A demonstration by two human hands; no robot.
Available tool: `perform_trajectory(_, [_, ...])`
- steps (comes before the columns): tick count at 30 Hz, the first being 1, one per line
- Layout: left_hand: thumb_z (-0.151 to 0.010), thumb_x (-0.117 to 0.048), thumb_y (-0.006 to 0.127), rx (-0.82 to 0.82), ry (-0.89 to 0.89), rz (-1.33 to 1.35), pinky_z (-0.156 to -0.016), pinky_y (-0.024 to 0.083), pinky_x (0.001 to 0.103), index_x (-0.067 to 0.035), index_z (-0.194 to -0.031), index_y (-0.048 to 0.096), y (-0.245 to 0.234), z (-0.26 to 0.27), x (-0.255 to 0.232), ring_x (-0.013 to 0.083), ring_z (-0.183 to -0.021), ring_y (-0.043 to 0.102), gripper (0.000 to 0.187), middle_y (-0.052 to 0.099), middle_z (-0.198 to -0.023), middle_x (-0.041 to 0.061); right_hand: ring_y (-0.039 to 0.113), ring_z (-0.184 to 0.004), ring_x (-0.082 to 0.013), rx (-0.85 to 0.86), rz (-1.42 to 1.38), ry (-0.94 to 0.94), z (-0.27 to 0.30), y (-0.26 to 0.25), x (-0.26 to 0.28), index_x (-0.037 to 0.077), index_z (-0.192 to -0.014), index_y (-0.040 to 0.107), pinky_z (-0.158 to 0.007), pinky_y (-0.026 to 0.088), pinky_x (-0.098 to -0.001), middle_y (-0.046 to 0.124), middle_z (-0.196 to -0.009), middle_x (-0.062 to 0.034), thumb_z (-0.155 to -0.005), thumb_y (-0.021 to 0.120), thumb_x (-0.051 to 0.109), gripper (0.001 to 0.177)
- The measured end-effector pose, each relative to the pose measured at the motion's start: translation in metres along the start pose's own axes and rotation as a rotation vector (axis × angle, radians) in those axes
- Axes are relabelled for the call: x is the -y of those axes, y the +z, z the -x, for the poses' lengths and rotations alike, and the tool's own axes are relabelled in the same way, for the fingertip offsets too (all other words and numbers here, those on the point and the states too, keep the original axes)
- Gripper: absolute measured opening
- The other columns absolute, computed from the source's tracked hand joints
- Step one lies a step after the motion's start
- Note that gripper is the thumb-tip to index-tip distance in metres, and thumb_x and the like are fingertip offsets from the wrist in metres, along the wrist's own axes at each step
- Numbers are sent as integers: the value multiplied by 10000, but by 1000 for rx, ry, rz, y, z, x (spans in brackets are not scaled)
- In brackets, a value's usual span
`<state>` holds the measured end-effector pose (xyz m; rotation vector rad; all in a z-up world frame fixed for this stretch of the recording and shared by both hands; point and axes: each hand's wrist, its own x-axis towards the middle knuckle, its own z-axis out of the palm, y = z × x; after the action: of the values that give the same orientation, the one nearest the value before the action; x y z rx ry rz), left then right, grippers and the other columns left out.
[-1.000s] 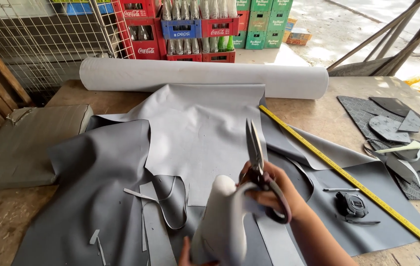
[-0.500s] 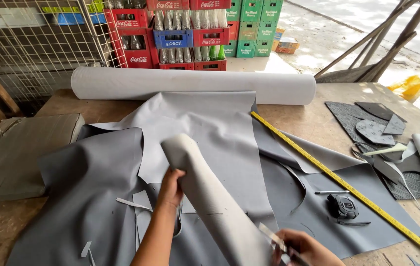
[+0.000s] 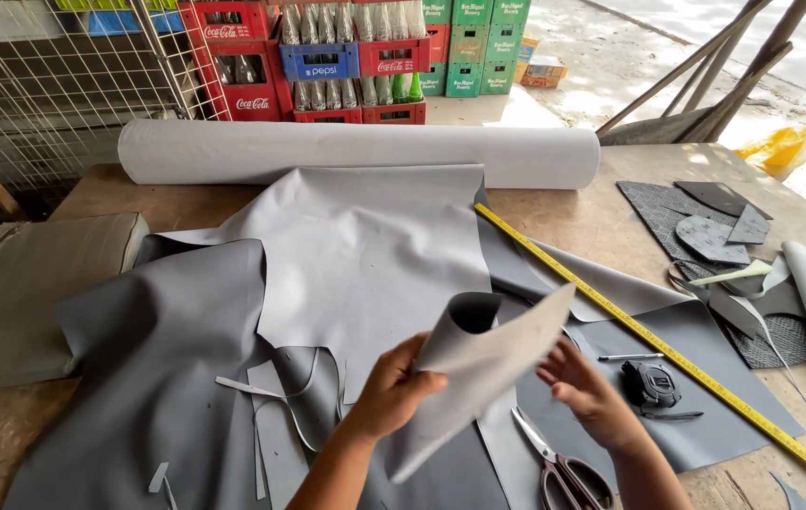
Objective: The person measures and marks a large sheet of gray fabric using a yellow ruler and a pen. They then use scissors to cut the fabric along the marked lines, creating rectangular pieces. The person also marks diagonal lines on a smaller cut piece of fabric.
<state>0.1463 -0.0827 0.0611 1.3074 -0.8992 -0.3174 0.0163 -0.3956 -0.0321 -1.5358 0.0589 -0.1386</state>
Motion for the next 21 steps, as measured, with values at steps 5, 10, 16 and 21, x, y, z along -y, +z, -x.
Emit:
perform_trajectory(5, [-828, -86, 554, 54, -81, 343, -935, 395, 290, -95, -1398, 532, 16, 8, -7, 119, -1078, 489, 570, 585, -1170, 4, 694, -1096, -379, -52, -523, -397, 10, 54, 42, -108, -1304, 641, -968, 527, -504, 703, -1273, -270, -916, 745, 105, 454])
perform_trajectory(10, [-1048, -677, 333, 150, 200, 261, -1279, 207, 432, -113, -1600, 309, 38, 6, -33, 219, -1553, 247, 790, 286, -1661, 105, 459, -1412, -365, -131, 196, -691, 12, 154, 126, 47, -947, 701, -1167, 351, -492, 457, -1516, -289, -940, 676, 199, 155])
perform_trajectory(16, [-920, -597, 582, 62, 236, 195, -1153, 401, 404, -51, -1538, 382, 44, 25, -69, 237, -1365, 500, 848, 450, -1566, 118, 604, -1034, -214, -454, -39, -477, 8, 164, 128, -42, -908, 720, -878, 483, -312, 632, -1148, -127, -829, 746, -8, 90])
perform_trajectory(21, [-866, -282, 786, -539, 279, -431, -1024, 524, 330, -89, -1319, 598, 56, 34, -67, 225, -1148, 695, 526, 687, -1221, 71, 532, -789, -128, -517, -11, -558, 2, 160, 108, -7, -732, 653, -687, 414, -234, 583, -816, -26, -789, 789, -65, 158])
